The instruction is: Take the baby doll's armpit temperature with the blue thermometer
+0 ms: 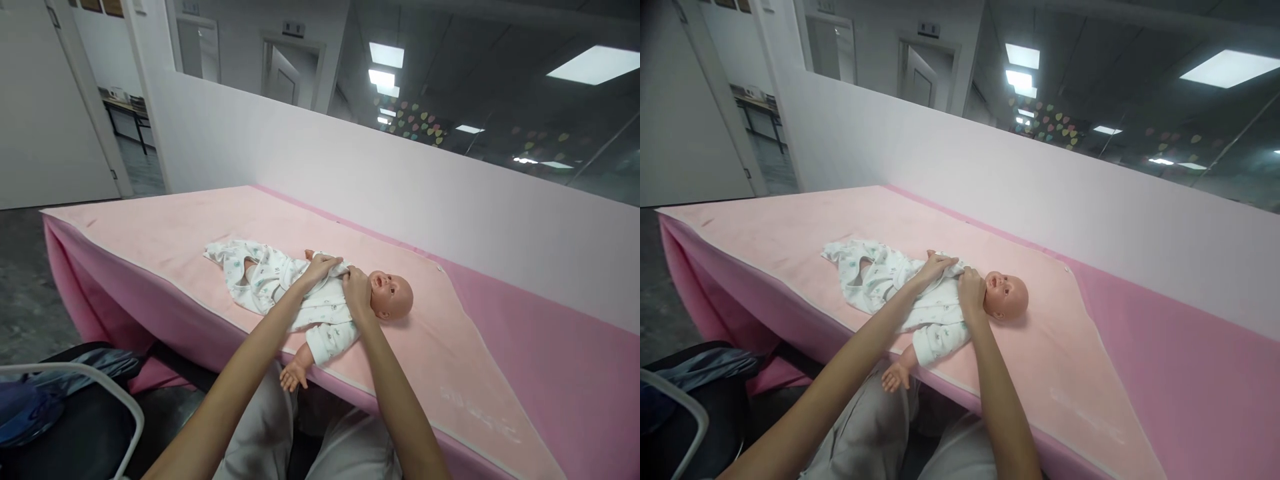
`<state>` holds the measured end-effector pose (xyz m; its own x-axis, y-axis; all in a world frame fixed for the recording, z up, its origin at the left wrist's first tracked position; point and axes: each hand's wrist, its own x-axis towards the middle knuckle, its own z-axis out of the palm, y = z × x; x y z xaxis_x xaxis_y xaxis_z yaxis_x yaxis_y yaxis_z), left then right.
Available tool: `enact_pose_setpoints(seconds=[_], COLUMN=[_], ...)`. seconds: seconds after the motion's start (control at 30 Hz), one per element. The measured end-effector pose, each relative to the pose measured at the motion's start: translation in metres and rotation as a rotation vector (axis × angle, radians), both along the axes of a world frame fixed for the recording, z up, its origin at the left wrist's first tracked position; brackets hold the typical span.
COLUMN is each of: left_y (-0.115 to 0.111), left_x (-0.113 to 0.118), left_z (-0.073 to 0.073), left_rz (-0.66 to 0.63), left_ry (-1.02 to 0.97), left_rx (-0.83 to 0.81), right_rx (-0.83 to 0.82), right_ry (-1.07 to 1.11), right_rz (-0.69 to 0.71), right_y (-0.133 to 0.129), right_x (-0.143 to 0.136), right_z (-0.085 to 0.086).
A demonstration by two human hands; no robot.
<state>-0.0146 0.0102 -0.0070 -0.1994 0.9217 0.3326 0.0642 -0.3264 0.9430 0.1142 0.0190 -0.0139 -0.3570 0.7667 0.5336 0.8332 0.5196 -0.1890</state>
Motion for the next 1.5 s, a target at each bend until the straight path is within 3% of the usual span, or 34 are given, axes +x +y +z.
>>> enact_pose_setpoints(seconds=[0.2, 0.37, 0.47, 0.6, 0.77, 0.9, 1.0, 1.07, 1.13, 1.23, 1.33, 1.4, 1.5], left_y=[-0.006, -0.017, -0.017, -0.008, 0.001, 0.002, -0.001, -0.004, -0.009, -0.015, -0.018, -0.018, -0.016], left_x=[-0.001, 0.001, -0.001, -0.006, -0.010, -0.011, -0.011, -0.008, -0.002, 0.010, 0.017, 0.018, 0.016], left_z=[0.002, 0.005, 0.004, -0.002, -0.008, -0.006, -0.002, 0.001, 0.003, 0.003, 0.001, 0.001, 0.001], left_rz=[0.046, -0.235, -0.327, -0.311, -0.319, -0.296, -0.320, -0.367, -0.381, -0.324, -0.286, -0.278, -0.285], left_ry=[0.054, 0.185, 0.213, -0.047, -0.450, -0.571, -0.571, -0.493, -0.292, 0.180, 0.522, 0.598, 0.578], left_rx=[-0.007, 0.004, -0.031, 0.007, 0.061, 0.090, 0.049, 0.002, -0.010, 0.039, 0.101, 0.121, 0.114], right_rx=[0.274, 0.383, 0.324, 0.158, 0.099, 0.126, 0.147, 0.210, 0.338, 0.518, 0.581, 0.537, 0.317], right_ry=[0.458, 0.844, 1.089, 1.252, 1.243, 1.236, 1.278, 1.330, 1.368, 1.341, 1.067, 0.839, 0.556], right_rz=[0.095, 0.038, 0.020, 0.090, 0.142, 0.204, 0.159, 0.053, -0.083, -0.201, -0.240, -0.282, -0.288], right_y=[-0.008, -0.014, -0.017, -0.018, -0.020, -0.023, -0.031, -0.045, -0.063, -0.097, -0.123, -0.131, -0.132], right_x=[0.013, 0.026, 0.025, 0.017, 0.011, 0.008, 0.010, 0.018, 0.035, 0.071, 0.106, 0.124, 0.136], right_z=[0.008, 0.028, 0.034, 0.032, 0.023, 0.025, 0.030, 0.029, 0.021, -0.007, -0.038, -0.053, -0.063])
